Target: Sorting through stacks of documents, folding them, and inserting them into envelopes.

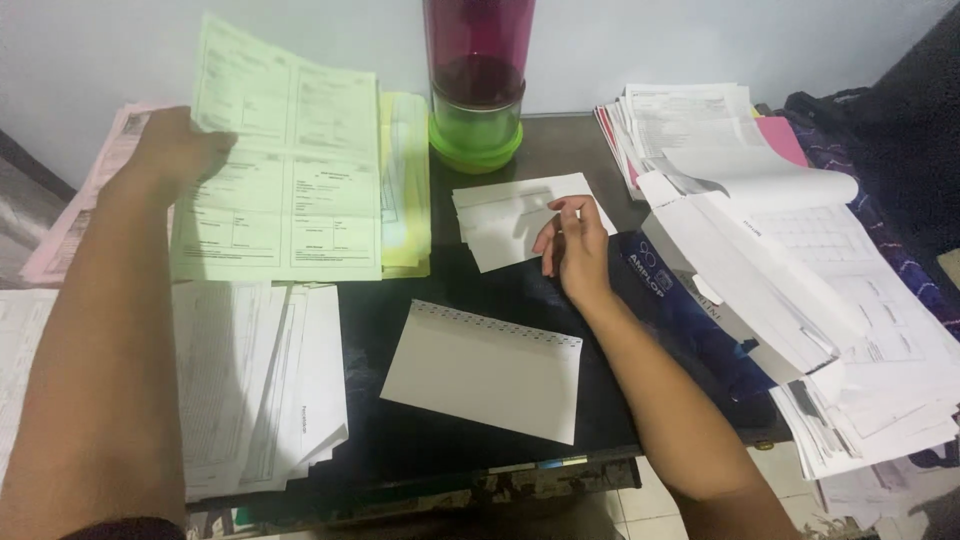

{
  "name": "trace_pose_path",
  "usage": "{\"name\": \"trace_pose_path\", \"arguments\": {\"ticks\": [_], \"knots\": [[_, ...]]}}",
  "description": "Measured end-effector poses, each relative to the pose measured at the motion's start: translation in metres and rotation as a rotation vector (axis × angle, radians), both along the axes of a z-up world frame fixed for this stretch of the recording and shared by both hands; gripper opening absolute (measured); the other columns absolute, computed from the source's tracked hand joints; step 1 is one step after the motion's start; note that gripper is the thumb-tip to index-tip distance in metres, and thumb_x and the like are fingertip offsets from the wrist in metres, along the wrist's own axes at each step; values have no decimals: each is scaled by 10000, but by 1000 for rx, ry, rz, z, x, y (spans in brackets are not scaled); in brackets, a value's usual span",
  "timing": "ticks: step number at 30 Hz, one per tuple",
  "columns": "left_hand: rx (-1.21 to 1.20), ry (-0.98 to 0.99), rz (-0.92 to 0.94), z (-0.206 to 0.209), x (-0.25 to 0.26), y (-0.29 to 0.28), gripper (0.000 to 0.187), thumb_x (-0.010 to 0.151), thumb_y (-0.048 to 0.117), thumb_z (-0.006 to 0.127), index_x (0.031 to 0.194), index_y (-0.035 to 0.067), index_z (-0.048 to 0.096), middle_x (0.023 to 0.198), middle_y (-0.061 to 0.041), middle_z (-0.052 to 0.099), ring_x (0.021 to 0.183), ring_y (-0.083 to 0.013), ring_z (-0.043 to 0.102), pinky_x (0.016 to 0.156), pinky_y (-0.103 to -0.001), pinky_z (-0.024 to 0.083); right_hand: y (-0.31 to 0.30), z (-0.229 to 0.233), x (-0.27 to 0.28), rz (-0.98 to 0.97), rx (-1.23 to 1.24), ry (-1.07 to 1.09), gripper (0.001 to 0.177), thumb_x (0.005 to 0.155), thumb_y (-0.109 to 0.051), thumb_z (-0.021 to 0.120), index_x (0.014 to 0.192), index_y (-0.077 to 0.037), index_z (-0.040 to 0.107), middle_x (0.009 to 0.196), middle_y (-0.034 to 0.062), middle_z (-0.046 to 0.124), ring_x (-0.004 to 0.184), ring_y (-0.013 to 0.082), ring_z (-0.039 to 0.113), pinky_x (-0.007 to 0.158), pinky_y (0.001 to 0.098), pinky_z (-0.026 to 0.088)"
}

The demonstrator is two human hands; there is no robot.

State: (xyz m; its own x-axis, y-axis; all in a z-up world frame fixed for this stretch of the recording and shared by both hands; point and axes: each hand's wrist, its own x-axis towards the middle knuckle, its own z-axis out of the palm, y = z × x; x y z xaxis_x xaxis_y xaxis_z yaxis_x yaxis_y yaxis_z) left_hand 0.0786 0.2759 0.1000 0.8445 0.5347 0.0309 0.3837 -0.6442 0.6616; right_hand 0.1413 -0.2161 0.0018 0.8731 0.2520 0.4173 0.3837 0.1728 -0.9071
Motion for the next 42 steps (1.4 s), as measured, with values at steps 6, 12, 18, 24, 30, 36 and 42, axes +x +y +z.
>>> {"name": "trace_pose_path", "arguments": {"ticks": [6, 12, 18, 24, 30, 36, 42], "knots": [[211, 42, -12, -86, 57, 85, 421, 854, 362, 783, 1127, 42, 774, 1094, -218, 754, 996, -400, 713, 765, -483, 535, 3, -6, 1, 16, -86, 18, 380, 1072, -447, 387, 1081, -75, 464, 624, 148, 621, 306, 183, 428, 303, 258, 275], [131, 276, 231, 21, -9, -40, 808, 859, 260, 643, 1531, 36, 256, 1420, -176, 509, 1316, -416, 473, 997, -574, 438, -1, 8, -1, -12, -391, 120, 284, 1103, -326, 381, 1025, -77, 492, 659, 109, 680, 342, 181, 479, 360, 296, 366], [748, 552, 59, -28, 43, -29, 1036, 889, 589, 433, 1644, 106, -87, 1660, -285, -188, 1504, -508, -170, 1172, -703, -47, -4, -4, -4, 190, -1032, -377, 231, 986, -281, 671, 810, -149, 597, 684, 62, 638, 608, 264, 558, 590, 419, 389], [445, -419, -700, -92, 14, -182, 720, 836, 134, 687, 1478, -47, 415, 1318, -335, 466, 1323, -554, 417, 1181, -593, 204, 10, 51, -64, 312, -1439, -273, 276, 950, -325, 663, 983, -66, 753, 905, 158, 771, 868, 377, 743, 768, 455, 580], [460, 354, -1054, -65, -48, -290, 795, 880, 561, 683, 1459, 50, 496, 1341, -208, 545, 1259, -409, 544, 1055, -502, 464, 8, 70, -91, 491, -1419, -251, 503, 826, -380, 832, 1161, -29, 700, 1057, 211, 741, 1020, 407, 708, 871, 494, 576], [399, 504, -1181, -45, -59, -295, 503, 890, 375, 762, 1228, 12, 677, 1172, -226, 695, 1112, -453, 636, 953, -541, 508, -9, 41, -102, 465, -1391, -178, 462, 880, -466, 786, 1077, -61, 679, 933, 136, 727, 883, 276, 704, 745, 365, 575], [358, 625, -1167, -31, -42, -327, 264, 946, 334, 705, 1113, 133, 741, 1008, -88, 763, 976, -283, 730, 847, -419, 551, -42, 49, -134, 360, -1174, 76, 310, 993, -201, 609, 1264, -62, 664, 1175, 261, 713, 1113, 490, 663, 862, 543, 553]]}}
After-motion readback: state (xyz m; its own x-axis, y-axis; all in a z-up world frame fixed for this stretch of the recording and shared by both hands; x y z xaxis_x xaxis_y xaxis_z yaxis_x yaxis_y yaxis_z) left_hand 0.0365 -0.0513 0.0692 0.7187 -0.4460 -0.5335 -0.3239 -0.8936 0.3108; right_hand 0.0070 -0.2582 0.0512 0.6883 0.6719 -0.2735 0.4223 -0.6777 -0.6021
